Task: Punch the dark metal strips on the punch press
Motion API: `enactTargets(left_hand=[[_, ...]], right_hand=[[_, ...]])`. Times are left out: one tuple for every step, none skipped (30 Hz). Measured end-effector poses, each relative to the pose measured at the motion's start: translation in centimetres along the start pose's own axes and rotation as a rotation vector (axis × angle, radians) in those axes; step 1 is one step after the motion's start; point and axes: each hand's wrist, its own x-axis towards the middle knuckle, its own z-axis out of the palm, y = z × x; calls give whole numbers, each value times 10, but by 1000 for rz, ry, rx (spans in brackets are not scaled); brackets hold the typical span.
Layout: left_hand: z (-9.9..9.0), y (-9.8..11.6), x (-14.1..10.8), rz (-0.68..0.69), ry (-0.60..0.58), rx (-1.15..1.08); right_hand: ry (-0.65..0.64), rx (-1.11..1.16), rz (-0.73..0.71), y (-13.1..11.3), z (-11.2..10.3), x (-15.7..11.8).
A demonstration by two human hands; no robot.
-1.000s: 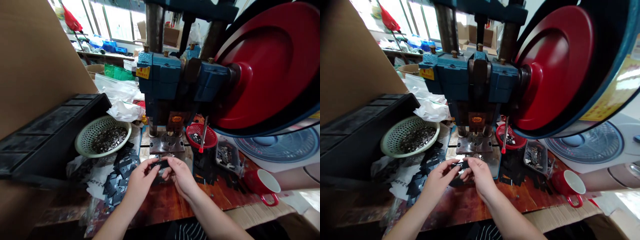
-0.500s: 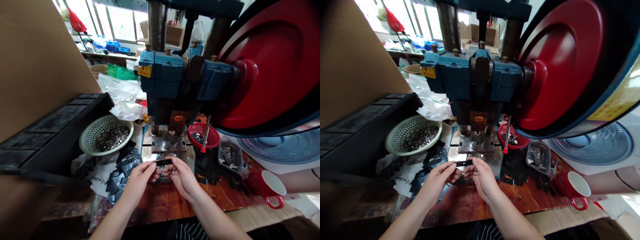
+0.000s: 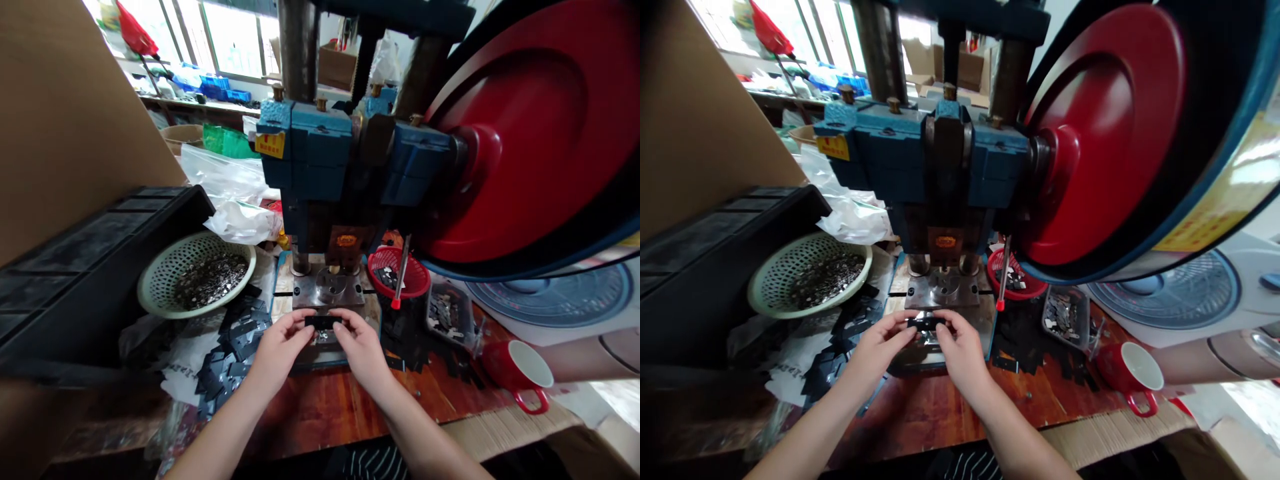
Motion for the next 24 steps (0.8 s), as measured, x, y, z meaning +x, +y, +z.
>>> enactTargets(left_hand=[[3, -1, 9, 49, 5, 75], [6, -1, 18, 104, 10, 149], [9, -1, 28, 160, 17, 219], [13, -1, 39, 220, 25, 286], [16, 0, 49, 282, 38, 352], [18, 1, 58, 345, 56, 415], [20, 2, 66, 405, 81, 471], [21, 3, 74, 460, 106, 519], [22, 3, 80, 501, 135, 555], [22, 3, 86, 525, 161, 578], [22, 3, 92, 527, 178, 585], [22, 2, 97, 513, 183, 581], [22, 1, 102, 488, 178, 571], [22, 0, 106, 460, 162, 558], [21, -1, 110, 436, 140, 543], [21, -2, 114, 418, 114, 529], [21, -3, 116, 408, 93, 517], [21, -3, 119, 403, 77, 507], [21, -4, 120, 399, 63, 496], [21, -4, 122, 398, 53, 484], [21, -5, 122, 399, 46, 473], [21, -5, 123, 402, 40, 463], [22, -5, 124, 405, 36, 456], [22, -4, 125, 408, 33, 451]], right_hand=[[26, -70, -45, 3, -2, 7], [56, -146, -96, 6, -4, 16], [87, -219, -150, 8, -6, 25], [119, -283, -203, 11, -8, 35], [149, -335, -248, 12, -9, 46], [175, -377, -283, 14, -10, 56], [197, -413, -307, 16, -10, 65], [216, -445, -321, 17, -10, 74], [233, -474, -326, 19, -9, 81], [246, -497, -327, 20, -8, 88], [256, -512, -327, 22, -8, 93], [261, -517, -327, 24, -7, 97], [263, -514, -330, 26, -6, 100], [260, -504, -333, 28, -6, 103], [255, -491, -333, 30, -6, 105], [247, -475, -330, 32, -6, 106], [239, -457, -324, 33, -6, 108], [230, -439, -315, 34, -5, 109], [221, -423, -306, 35, -5, 110], [214, -409, -298, 36, -4, 111], [209, -394, -291, 37, -4, 111], [206, -381, -283, 37, -3, 112], [205, -370, -275, 38, -2, 113], [205, -362, -268, 38, -1, 115]])
